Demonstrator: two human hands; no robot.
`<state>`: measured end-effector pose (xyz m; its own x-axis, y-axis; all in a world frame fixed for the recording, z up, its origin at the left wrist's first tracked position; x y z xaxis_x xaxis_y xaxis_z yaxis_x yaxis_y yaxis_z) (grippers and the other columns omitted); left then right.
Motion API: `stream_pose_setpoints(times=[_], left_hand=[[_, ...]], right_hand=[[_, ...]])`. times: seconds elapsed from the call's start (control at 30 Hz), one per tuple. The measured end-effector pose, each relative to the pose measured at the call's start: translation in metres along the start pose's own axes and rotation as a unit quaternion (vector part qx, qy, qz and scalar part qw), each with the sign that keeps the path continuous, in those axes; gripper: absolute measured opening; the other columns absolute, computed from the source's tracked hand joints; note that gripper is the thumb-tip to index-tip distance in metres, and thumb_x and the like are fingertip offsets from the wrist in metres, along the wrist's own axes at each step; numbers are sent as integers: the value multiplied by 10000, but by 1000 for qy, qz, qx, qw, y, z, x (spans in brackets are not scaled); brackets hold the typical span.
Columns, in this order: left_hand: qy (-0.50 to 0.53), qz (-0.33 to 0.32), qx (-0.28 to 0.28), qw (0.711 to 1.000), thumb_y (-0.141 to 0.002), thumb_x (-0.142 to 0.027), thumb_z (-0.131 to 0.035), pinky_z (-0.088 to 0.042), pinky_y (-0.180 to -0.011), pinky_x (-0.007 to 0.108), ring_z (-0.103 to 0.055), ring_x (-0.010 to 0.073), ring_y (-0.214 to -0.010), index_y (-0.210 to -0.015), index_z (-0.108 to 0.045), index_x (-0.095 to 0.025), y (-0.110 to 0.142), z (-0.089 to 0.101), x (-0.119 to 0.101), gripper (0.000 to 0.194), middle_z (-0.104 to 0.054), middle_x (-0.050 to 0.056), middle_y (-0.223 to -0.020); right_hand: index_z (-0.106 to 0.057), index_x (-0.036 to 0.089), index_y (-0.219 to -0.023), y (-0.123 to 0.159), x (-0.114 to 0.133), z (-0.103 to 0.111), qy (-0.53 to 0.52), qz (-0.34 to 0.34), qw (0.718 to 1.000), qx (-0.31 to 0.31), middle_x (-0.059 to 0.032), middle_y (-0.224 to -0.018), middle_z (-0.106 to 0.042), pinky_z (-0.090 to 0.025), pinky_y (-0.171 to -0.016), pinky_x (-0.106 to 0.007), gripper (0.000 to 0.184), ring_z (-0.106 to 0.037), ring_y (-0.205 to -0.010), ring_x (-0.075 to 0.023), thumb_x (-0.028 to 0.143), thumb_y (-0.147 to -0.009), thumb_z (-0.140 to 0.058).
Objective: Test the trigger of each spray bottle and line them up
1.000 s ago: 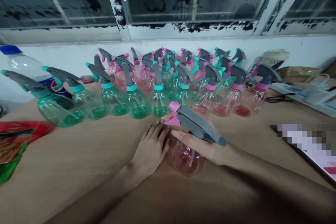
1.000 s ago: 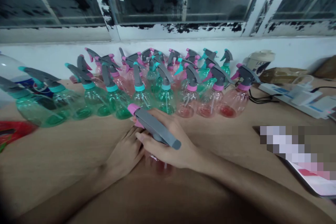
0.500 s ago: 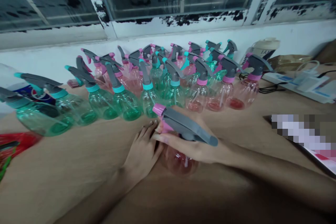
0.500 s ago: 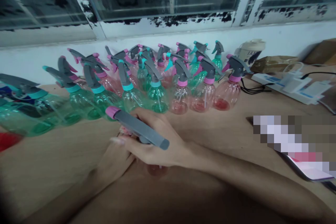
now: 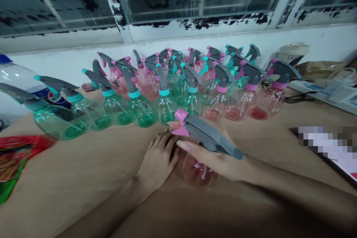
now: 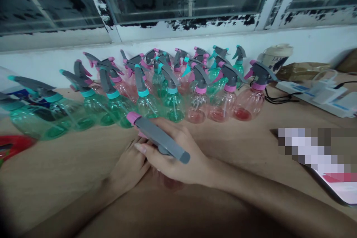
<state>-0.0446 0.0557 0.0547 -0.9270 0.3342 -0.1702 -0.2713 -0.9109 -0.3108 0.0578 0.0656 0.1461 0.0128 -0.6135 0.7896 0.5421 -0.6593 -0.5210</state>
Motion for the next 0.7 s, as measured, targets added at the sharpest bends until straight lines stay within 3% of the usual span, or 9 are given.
stream_pose_setpoints(times=[0.13,0.43,0.7], left_hand=[[-33,2,31,999,-907,-202,-418,-366,-992,504,-468,298,-1193,-1207,-515,-125,0,-1,-4,324,-548,148,-1249],[-37,2,19,999,-914,-212,-423,-377,-980,497,-448,297,-1210,-1221,-509,-131,1,-1,-3,329,-562,137,-1238],[-51,-2,10,999,-910,-205,-428,-409,-940,496,-480,305,-1160,-1182,-529,-113,1,-3,-2,304,-569,149,-1203]], right_hand=[[-605,220,-971,0,-3,1,9,-5,1000,-7,-11,-841,-648,-521,-685,-281,178,-624,-710,-141,300,-813,-594],[-585,217,-1067,1,-1,-2,-19,-12,1000,13,-14,-985,-661,-519,-695,-263,242,-634,-789,-135,245,-826,-579],[-533,221,-885,-4,-6,8,39,-30,999,-7,50,-648,-525,-429,-502,-262,121,-488,-525,-110,307,-820,-587]])
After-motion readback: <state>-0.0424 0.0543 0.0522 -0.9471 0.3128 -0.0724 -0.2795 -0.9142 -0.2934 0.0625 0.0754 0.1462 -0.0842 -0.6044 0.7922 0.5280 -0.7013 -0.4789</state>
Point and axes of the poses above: each hand's wrist, its own y-axis away from the middle knuckle, its own z-axis out of the back of the hand, x = y × z, the point moved 10 cm from there along -y, towards the middle knuckle
